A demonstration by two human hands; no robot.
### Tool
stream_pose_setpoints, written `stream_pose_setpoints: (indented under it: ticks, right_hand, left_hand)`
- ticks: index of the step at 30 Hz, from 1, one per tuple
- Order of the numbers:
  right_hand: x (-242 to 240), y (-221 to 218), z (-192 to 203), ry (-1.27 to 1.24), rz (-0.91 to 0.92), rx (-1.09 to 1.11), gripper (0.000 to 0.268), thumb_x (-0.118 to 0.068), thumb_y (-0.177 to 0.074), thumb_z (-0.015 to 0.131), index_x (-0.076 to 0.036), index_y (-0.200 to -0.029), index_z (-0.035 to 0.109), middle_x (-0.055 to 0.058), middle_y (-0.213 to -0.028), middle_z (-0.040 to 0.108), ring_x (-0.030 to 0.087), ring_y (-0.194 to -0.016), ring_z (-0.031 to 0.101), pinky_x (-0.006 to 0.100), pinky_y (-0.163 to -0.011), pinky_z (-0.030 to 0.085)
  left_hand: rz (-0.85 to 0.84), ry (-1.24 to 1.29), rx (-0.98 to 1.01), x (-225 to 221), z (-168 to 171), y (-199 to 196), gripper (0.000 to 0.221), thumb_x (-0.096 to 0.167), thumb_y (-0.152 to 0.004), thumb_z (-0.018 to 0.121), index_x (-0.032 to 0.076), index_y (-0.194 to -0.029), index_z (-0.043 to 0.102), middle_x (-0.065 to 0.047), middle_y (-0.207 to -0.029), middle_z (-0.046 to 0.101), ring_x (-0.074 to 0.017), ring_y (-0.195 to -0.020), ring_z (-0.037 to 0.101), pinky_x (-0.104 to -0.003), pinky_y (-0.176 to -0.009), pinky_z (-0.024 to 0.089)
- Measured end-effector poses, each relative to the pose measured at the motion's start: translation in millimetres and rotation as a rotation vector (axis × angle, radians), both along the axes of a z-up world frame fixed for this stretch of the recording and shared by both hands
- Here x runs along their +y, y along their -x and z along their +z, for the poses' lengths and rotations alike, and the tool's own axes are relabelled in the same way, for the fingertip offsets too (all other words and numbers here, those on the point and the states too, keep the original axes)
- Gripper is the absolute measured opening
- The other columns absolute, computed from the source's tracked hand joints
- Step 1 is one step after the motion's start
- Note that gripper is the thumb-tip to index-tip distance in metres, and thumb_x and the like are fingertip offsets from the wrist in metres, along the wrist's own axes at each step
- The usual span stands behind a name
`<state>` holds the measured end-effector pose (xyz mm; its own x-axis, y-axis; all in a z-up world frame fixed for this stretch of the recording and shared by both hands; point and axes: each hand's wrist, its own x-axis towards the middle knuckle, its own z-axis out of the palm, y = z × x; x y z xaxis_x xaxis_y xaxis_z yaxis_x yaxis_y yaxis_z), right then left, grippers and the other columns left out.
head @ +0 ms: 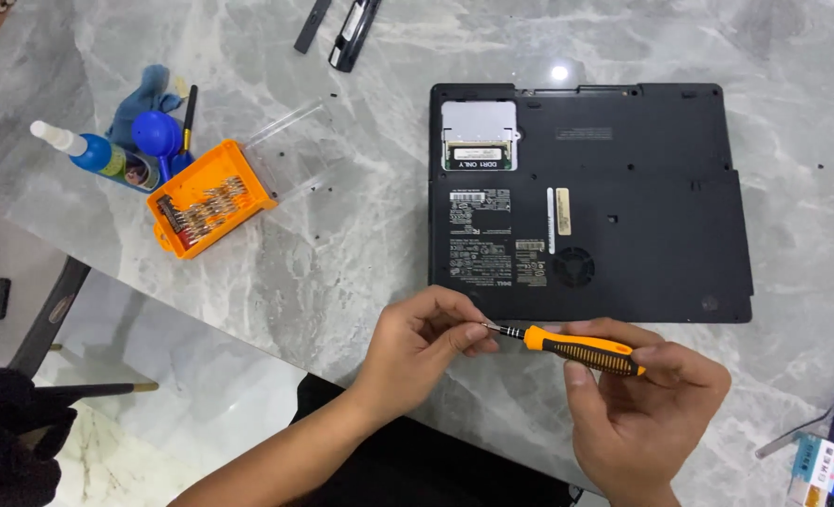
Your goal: Disassembling a laptop by removing back panel screws and extracting internal components like RAM modules using a screwdriver.
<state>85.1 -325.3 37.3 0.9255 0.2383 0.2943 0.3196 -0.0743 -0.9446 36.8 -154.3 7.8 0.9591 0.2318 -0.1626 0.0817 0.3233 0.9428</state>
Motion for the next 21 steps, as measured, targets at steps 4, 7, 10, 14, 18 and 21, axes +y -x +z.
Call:
stream_pose_setpoints:
  ticks: [4,7,10,14,18,21]
  right_hand:
    - [-10,-1,-3,-0.024,0.011,-0.017,0.045,0.002,-0.080,0.059,-0.012,-0.107,0.026,0.031,-0.097,0.059,0.035,-0.084,0.068,0.038,-0.073,0.062]
    - [-17,1,-5,-0.004,0.013,-0.023,0.046,0.003,-0.079,0.062,-0.008,-0.107,0.028,0.029,-0.093,0.060,0.035,-0.080,0.071,0.037,-0.071,0.064]
    - [-21,3,-9,0.050,-0.088,0.118,0.044,-0.004,-0.080,0.063,-0.011,-0.106,0.028,0.025,-0.095,0.062,0.031,-0.080,0.071,0.029,-0.059,0.060]
    - [-29,6,-24,-0.043,-0.162,0.313,0.036,0.000,-0.083,0.056,-0.010,-0.104,0.029,0.027,-0.091,0.064,0.031,-0.078,0.066,0.039,-0.068,0.062]
    - [-35,11,-33,-0.139,-0.209,0.438,0.031,0.001,-0.083,0.055,-0.011,-0.102,0.033,0.027,-0.092,0.065,0.033,-0.078,0.065,0.042,-0.071,0.061]
    - [-42,14,-42,-0.263,-0.196,0.435,0.031,-0.001,-0.084,0.057,-0.010,-0.104,0.035,0.025,-0.092,0.064,0.034,-0.085,0.065,0.043,-0.069,0.059]
  left_hand:
    - [-0.054,-0.203,-0.112,-2,1,1,0.008,0.002,-0.087,0.064,0.001,-0.095,0.061,-0.013,-0.083,0.070,-0.0215,-0.081,0.074,-0.027,-0.075,0.063]
    - [-0.038,-0.541,-0.297,-5,2,0,0.009,0.002,-0.086,0.067,0.003,-0.095,0.064,-0.008,-0.083,0.070,-0.0165,-0.076,0.072,-0.023,-0.070,0.060]
    - [-0.046,-0.412,-0.229,-12,1,1,0.007,0.003,-0.086,0.067,0.002,-0.092,0.064,-0.009,-0.080,0.070,-0.0172,-0.074,0.073,-0.023,-0.068,0.061]
    - [-0.064,-0.247,-0.182,-21,-1,3,0.006,0.000,-0.086,0.065,0.000,-0.092,0.062,-0.012,-0.081,0.069,-0.0207,-0.076,0.074,-0.025,-0.069,0.063]
    - [-0.106,-0.207,-0.162,-26,0,1,0.009,0.002,-0.086,0.066,0.000,-0.093,0.061,-0.013,-0.081,0.070,-0.0210,-0.077,0.074,-0.025,-0.070,0.063]
    - [-0.109,-0.221,-0.172,-29,-1,-1,0.011,0.003,-0.085,0.067,0.001,-0.094,0.061,-0.012,-0.083,0.070,-0.0216,-0.078,0.075,-0.026,-0.071,0.062]
